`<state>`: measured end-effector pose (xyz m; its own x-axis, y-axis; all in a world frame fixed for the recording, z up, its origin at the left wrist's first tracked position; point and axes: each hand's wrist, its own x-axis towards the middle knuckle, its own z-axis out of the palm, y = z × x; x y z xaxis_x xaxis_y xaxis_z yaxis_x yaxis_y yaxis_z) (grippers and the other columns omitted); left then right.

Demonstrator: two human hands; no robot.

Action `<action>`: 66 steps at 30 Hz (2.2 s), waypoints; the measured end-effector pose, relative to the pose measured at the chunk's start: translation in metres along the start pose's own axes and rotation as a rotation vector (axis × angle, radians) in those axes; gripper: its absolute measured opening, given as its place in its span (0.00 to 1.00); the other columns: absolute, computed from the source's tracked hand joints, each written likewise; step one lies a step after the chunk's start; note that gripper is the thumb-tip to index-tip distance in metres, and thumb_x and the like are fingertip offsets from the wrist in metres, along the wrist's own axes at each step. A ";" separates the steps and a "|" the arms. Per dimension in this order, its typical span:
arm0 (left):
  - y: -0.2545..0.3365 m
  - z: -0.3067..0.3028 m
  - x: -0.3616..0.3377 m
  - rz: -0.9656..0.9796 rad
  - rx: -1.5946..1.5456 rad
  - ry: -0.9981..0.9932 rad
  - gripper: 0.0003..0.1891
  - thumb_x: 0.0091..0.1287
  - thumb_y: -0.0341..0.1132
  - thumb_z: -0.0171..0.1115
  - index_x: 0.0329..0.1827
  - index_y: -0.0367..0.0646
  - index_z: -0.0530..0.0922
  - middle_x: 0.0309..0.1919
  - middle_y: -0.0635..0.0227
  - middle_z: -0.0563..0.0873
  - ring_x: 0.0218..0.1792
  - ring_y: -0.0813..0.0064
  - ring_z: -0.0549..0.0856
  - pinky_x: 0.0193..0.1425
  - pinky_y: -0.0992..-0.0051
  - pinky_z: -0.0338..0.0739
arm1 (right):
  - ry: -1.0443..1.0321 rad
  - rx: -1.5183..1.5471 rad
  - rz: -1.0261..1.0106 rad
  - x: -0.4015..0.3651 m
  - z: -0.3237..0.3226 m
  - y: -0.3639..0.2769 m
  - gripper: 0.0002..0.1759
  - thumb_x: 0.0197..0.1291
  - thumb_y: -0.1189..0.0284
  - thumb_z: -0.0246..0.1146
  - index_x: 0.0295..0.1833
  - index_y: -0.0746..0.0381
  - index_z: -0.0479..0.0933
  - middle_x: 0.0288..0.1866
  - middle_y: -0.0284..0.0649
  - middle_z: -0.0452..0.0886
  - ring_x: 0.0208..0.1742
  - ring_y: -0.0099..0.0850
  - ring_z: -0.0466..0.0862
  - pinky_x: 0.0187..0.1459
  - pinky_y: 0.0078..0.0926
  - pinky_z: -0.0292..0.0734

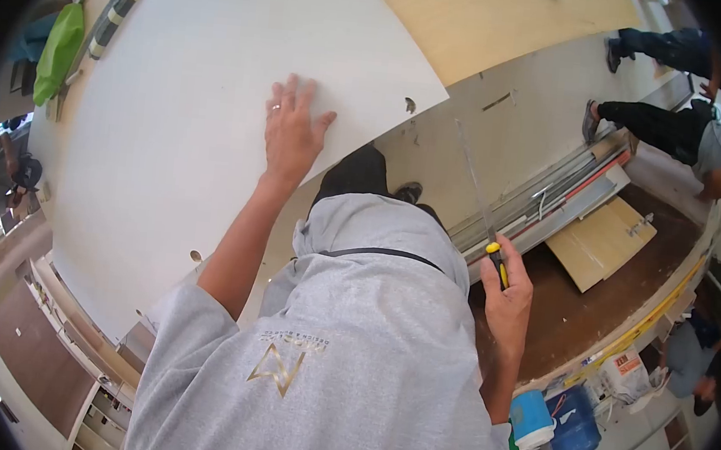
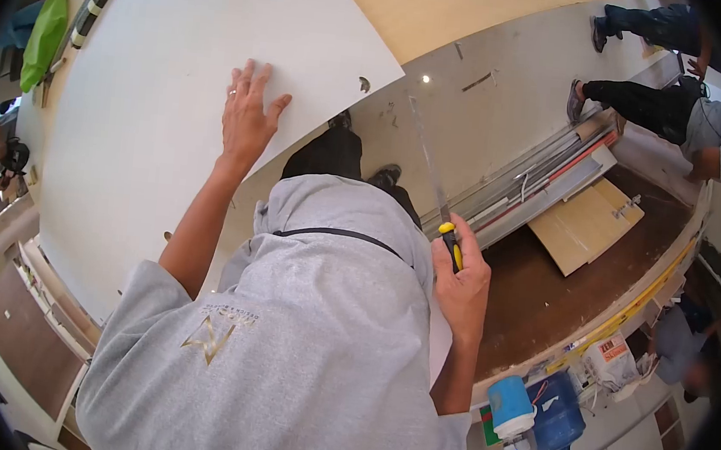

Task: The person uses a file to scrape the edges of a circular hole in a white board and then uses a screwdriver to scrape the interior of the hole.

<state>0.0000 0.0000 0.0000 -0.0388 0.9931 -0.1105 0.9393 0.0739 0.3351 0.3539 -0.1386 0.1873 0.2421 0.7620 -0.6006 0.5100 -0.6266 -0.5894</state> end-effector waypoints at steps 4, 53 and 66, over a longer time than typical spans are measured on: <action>0.008 -0.006 0.040 0.326 -0.356 0.014 0.23 0.74 0.35 0.78 0.70 0.45 0.86 0.73 0.56 0.85 0.73 0.48 0.84 0.78 0.54 0.80 | 0.061 -0.138 -0.099 0.030 0.015 -0.060 0.26 0.75 0.72 0.71 0.75 0.63 0.82 0.63 0.57 0.91 0.60 0.49 0.93 0.63 0.37 0.85; 0.134 -0.001 0.058 0.694 -1.154 -0.113 0.15 0.74 0.42 0.75 0.36 0.45 0.80 0.28 0.64 0.80 0.35 0.57 0.83 0.47 0.59 0.77 | -0.229 -1.503 -0.698 0.077 0.035 -0.253 0.33 0.61 0.80 0.69 0.74 0.61 0.86 0.41 0.38 0.79 0.38 0.35 0.83 0.43 0.36 0.76; 0.143 -0.003 0.051 0.618 -1.219 -0.064 0.18 0.74 0.43 0.76 0.29 0.45 0.80 0.23 0.65 0.81 0.30 0.58 0.81 0.44 0.61 0.75 | -0.268 -1.550 -0.717 0.075 0.030 -0.253 0.34 0.59 0.79 0.69 0.75 0.62 0.85 0.40 0.38 0.78 0.33 0.33 0.84 0.37 0.34 0.77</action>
<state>0.1313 0.0615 0.0451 0.3203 0.8898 0.3250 -0.0969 -0.3105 0.9456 0.2184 0.0719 0.2747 -0.4213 0.6498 -0.6327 0.7418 0.6482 0.1718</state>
